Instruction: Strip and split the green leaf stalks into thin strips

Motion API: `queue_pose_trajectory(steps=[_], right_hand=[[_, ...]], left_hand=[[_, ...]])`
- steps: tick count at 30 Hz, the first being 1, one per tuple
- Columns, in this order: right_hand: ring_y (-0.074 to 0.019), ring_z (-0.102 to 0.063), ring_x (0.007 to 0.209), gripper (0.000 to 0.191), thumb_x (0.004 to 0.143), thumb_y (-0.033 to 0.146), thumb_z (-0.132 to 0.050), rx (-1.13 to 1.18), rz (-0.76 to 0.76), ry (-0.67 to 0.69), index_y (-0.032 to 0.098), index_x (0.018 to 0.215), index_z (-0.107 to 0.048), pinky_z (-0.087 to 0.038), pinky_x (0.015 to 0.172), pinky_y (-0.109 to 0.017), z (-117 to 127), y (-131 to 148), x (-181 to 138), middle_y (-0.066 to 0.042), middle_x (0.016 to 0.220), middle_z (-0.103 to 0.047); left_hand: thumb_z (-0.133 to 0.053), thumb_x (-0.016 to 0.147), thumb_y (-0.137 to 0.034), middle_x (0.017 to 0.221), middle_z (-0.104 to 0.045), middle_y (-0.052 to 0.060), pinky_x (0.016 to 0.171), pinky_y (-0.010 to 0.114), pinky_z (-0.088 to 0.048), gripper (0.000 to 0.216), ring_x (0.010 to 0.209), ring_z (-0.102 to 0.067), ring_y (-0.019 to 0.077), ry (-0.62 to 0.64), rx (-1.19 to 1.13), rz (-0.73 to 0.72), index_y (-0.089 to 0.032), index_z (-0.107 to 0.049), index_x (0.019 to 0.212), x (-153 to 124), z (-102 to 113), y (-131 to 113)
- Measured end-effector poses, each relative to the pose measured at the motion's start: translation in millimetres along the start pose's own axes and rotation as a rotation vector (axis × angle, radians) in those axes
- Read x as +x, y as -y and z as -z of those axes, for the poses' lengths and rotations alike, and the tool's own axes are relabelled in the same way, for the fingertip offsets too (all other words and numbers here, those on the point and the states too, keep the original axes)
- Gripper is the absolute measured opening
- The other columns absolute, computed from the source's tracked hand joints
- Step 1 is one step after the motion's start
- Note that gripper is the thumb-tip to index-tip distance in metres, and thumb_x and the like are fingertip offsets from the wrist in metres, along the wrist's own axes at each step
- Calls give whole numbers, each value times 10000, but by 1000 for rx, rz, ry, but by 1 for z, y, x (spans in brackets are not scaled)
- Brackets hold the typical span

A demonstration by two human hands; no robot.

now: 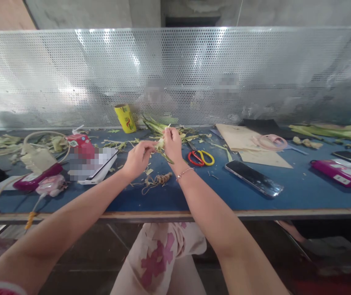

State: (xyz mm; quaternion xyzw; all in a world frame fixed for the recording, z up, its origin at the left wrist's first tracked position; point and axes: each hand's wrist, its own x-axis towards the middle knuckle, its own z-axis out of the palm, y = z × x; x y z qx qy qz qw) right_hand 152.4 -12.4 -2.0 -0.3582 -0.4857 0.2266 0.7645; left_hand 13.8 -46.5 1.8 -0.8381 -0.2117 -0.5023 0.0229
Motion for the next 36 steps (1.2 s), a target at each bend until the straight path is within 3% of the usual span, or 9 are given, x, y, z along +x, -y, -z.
queue_pose_trajectory(steps=[4, 7, 10, 14, 19, 25, 31, 36], right_hand=[[-70, -355, 455, 338, 867, 515, -492, 92, -109, 153, 217, 710, -461, -297, 418, -212, 2, 11, -1, 56, 599, -447], [-71, -361, 455, 371, 864, 546, -491, 64, -83, 195, 217, 697, -456, -299, 406, -207, 5, 14, 0, 50, 611, -463], [-83, -388, 481, 347, 872, 531, -489, -15, -26, 142, 220, 718, -469, -313, 433, -214, 8, 13, 1, 48, 613, -464], [-91, -420, 566, 289, 891, 456, -483, -99, 85, 40, 211, 737, -486, -345, 541, -226, 7, 11, 0, 43, 643, -479], [-96, -411, 546, 254, 899, 433, -458, -74, 97, 19, 218, 765, -471, -330, 535, -234, 4, 15, -5, 55, 616, -444], [-84, -404, 504, 250, 892, 445, -460, 2, 78, 23, 224, 776, -460, -323, 498, -224, 3, 14, -5, 61, 607, -435], [-85, -426, 513, 239, 902, 439, -440, 9, 67, 60, 225, 797, -463, -332, 491, -219, 3, 11, -5, 54, 612, -455], [-99, -440, 546, 207, 912, 386, -433, -99, 109, 109, 219, 801, -482, -348, 519, -235, 5, 19, -9, 35, 637, -480]], left_hand=[[-434, 902, -164, 1028, -696, 102, 886, 338, -526, 137, 1014, -649, 162, 17, 60, -137, -191, -568, 890, 1, 3, 7], [-439, 913, -209, 1070, -684, 96, 918, 352, -521, 152, 1034, -639, 164, 12, 83, -159, -201, -590, 896, 1, 3, 11], [-456, 910, -219, 1078, -664, 90, 923, 347, -518, 152, 1025, -630, 160, 19, 96, -168, -207, -608, 898, 0, 2, 12], [-506, 886, -201, 971, -626, 67, 820, 298, -534, 135, 868, -624, 130, -12, 112, -159, -206, -639, 864, 0, 0, 10], [-567, 860, -200, 813, -634, 42, 733, 268, -518, 112, 784, -613, 122, -100, 24, -135, -188, -648, 783, 2, 0, 9], [-628, 797, -193, 730, -660, 17, 616, 242, -522, 48, 679, -641, 116, -121, -203, 174, -182, -611, 753, 2, -3, 11], [-600, 788, -169, 669, -651, -12, 696, 291, -574, 60, 684, -693, 130, -201, -558, 524, -174, -543, 770, 8, -4, 6], [-617, 770, -158, 654, -587, -36, 682, 280, -571, 112, 666, -678, 119, -262, -617, 634, -174, -506, 763, 14, -1, 5]])
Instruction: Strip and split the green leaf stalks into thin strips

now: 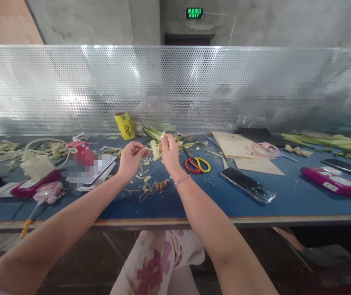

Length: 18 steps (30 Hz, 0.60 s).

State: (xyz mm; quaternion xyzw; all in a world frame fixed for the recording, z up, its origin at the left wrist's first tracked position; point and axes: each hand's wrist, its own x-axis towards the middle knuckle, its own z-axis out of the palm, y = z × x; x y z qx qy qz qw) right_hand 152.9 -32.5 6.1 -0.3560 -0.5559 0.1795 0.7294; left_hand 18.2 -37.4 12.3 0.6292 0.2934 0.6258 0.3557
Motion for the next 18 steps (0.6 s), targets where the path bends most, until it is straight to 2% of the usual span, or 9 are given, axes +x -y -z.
queue_pose_trajectory(steps=[4, 9, 11, 13, 15, 18], right_hand=[[-106, -430, 562, 215, 922, 389, -424, -54, 45, -3, 219, 798, -468, -353, 552, -250, 0, 0, -1, 35, 646, -459], [-104, -403, 562, 227, 933, 399, -407, -76, 70, 9, 218, 800, -447, -333, 558, -255, 0, -1, -2, 39, 648, -434], [-103, -395, 561, 226, 934, 394, -401, -73, 82, 11, 218, 799, -445, -327, 556, -255, 0, -1, -2, 40, 649, -431], [-102, -402, 572, 222, 932, 386, -403, -73, 90, -3, 217, 795, -449, -331, 564, -255, 0, -1, -2, 38, 656, -439], [-100, -411, 577, 217, 929, 378, -409, -71, 85, -20, 216, 793, -456, -336, 570, -254, 0, -1, -1, 37, 658, -448], [-96, -416, 566, 210, 928, 368, -414, -61, 74, -24, 216, 791, -462, -342, 566, -250, -1, -1, -1, 41, 648, -451]], left_hand=[[-562, 810, -137, 726, -577, -30, 671, 263, -556, 73, 652, -641, 89, 33, 53, -54, -177, -525, 860, 4, 2, 9], [-477, 848, -75, 743, -555, -21, 661, 250, -523, 398, 627, -562, 74, 193, 266, -317, -222, -568, 1206, 6, 5, 19], [-456, 859, -61, 766, -542, -5, 672, 246, -510, 391, 665, -550, 77, 221, 372, -459, -239, -638, 1155, 5, 6, 18], [-452, 857, -44, 799, -536, 9, 679, 241, -502, 361, 695, -552, 77, 228, 450, -562, -238, -706, 1026, 3, 7, 15], [-455, 844, -21, 835, -543, 18, 674, 237, -499, 355, 686, -555, 68, 227, 486, -611, -224, -731, 938, 2, 6, 13], [-463, 821, 6, 861, -567, 24, 670, 234, -501, 358, 673, -560, 62, 226, 507, -649, -209, -736, 907, 1, 6, 12]])
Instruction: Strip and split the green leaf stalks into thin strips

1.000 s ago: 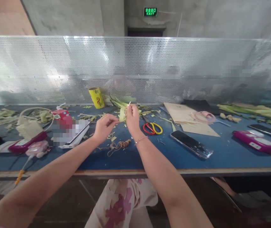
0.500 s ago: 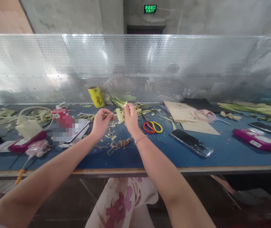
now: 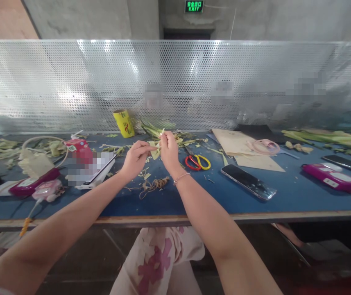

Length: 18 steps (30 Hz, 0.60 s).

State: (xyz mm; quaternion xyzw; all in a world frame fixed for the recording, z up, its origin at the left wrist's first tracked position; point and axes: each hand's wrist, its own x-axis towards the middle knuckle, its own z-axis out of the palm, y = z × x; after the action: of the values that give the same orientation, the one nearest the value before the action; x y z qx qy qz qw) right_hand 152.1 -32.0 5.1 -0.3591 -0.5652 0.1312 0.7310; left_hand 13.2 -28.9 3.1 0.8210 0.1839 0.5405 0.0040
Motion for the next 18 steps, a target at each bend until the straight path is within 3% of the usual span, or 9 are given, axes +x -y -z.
queue_pose_trajectory(steps=[7, 13, 18], right_hand=[[-94, -405, 537, 206, 930, 367, -426, 33, -26, -21, 223, 787, -457, -343, 545, -250, 0, -2, 0, 51, 614, -435], [-103, -425, 562, 217, 931, 388, -424, 50, -53, -109, 226, 788, -449, -357, 573, -263, -2, -6, 0, 47, 625, -450], [-97, -429, 552, 225, 936, 388, -401, 56, -127, -142, 225, 784, -432, -347, 559, -256, -6, -7, -2, 51, 626, -441]], left_hand=[[-478, 797, -2, 874, -584, 34, 718, 255, -517, 374, 759, -581, 90, 41, 40, -70, -216, -724, 981, -2, 0, -3], [-708, 737, -214, 934, -589, 49, 724, 293, -540, 316, 769, -582, 113, 24, 80, -109, -182, -692, 1051, -6, -4, -4], [-702, 765, -247, 935, -612, 58, 765, 302, -548, 252, 858, -606, 140, -17, 177, -188, -193, -702, 1011, -8, -7, 2]])
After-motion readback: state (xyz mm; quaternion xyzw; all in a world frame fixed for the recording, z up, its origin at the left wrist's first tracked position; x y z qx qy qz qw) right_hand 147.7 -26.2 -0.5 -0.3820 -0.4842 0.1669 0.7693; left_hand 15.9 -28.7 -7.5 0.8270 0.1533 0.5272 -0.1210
